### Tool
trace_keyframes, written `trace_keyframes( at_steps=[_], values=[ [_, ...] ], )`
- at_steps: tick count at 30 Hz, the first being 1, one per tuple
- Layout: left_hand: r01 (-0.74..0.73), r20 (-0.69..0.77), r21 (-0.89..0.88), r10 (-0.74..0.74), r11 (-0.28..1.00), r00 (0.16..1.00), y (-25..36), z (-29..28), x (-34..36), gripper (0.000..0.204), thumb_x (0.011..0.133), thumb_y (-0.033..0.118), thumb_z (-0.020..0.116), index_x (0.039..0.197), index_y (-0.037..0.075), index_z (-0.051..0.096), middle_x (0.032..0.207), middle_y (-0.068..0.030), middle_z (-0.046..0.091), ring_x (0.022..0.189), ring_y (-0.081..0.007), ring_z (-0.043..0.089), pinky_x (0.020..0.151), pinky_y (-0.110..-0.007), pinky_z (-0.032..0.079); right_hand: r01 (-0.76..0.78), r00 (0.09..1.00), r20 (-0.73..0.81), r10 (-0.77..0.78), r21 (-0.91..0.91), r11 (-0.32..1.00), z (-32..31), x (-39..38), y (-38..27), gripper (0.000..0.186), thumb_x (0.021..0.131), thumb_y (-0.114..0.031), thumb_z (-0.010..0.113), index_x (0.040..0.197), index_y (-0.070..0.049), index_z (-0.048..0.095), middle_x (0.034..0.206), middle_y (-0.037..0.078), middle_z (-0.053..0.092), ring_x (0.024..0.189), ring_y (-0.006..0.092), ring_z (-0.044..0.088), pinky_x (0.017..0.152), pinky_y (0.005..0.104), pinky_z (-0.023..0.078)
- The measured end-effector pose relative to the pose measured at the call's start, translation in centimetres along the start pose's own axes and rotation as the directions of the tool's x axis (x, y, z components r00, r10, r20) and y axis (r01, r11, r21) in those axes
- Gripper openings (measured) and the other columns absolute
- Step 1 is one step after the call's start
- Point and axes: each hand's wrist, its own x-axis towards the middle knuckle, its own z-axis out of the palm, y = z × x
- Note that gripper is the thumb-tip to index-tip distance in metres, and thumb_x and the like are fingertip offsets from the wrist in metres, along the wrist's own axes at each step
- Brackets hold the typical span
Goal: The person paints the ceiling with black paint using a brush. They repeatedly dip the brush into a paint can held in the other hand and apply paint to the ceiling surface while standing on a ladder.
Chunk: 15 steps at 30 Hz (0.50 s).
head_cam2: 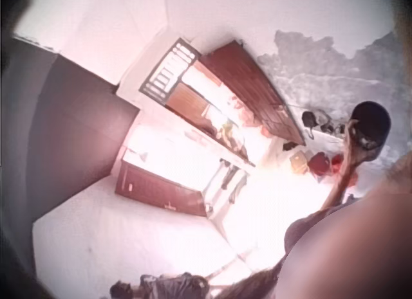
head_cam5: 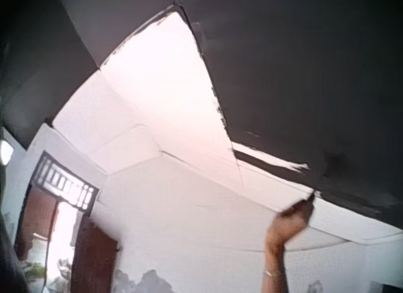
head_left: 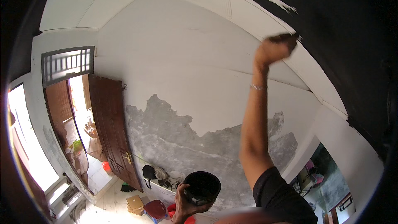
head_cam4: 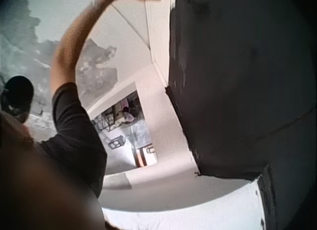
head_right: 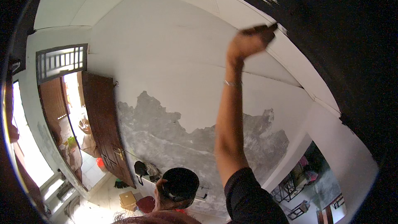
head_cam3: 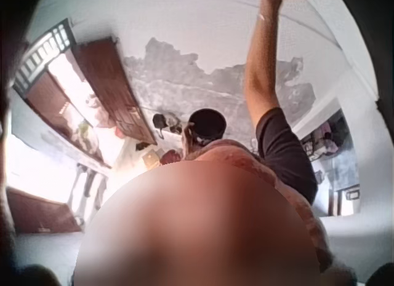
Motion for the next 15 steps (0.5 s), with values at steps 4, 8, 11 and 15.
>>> trace_keyframes(
  at_steps=[4,8,11,15],
  values=[
    [0.003,-0.084,0.110,0.007,0.994,0.996,1.0,-0.8,-0.2,0.106,0.052,0.037,0.099,0.131,0.016,0.033,0.123,-0.0228,0.053,0.109,-0.0404,0.060,0.088,-0.051,0.051,-0.028,0.997,-0.052,0.051,0.375,0.927,9.3,-1.7,-8.6,0.009,0.079,0.008,0.054,0.088,0.010,0.053,0.089,0.025,0.058,0.085,0.0443,0.059,0.076,0.0487,0.049],
    [0.030,-0.087,0.094,-0.022,0.995,0.996,0.6,-1.6,-0.4,0.105,0.052,0.037,0.099,0.130,0.016,0.033,0.122,-0.0220,0.053,0.109,-0.0393,0.060,0.088,-0.051,0.051,-0.192,0.943,0.325,0.077,0.340,0.921,11.7,-4.2,-13.6,0.012,0.088,-0.001,0.060,0.093,0.007,0.053,0.089,0.028,0.060,0.082,0.0439,0.063,0.075,0.0526,0.052],
    [0.040,-0.105,0.039,-0.036,0.998,0.994,-0.4,-1.3,-0.4,0.105,0.052,0.038,0.099,0.130,0.016,0.033,0.122,-0.0216,0.053,0.109,-0.0388,0.060,0.088,-0.051,0.051,-0.103,0.905,0.425,-0.022,0.268,0.958,10.6,-3.9,-12.6,0.010,0.092,-0.004,0.058,0.095,0.006,0.054,0.086,0.027,0.061,0.079,0.0448,0.063,0.074,0.0540,0.053],
    [-0.018,-0.098,0.022,0.020,1.000,0.995,-1.0,-0.5,0.1,0.105,0.052,0.038,0.099,0.131,0.015,0.034,0.121,-0.0211,0.053,0.109,-0.0386,0.060,0.088,-0.051,0.051,0.105,0.872,0.450,-0.190,0.206,0.973,8.6,-0.8,-7.7,0.010,0.092,-0.007,0.059,0.094,0.003,0.057,0.087,0.024,0.063,0.082,0.0423,0.065,0.072,0.0520,0.053]
  ],
)
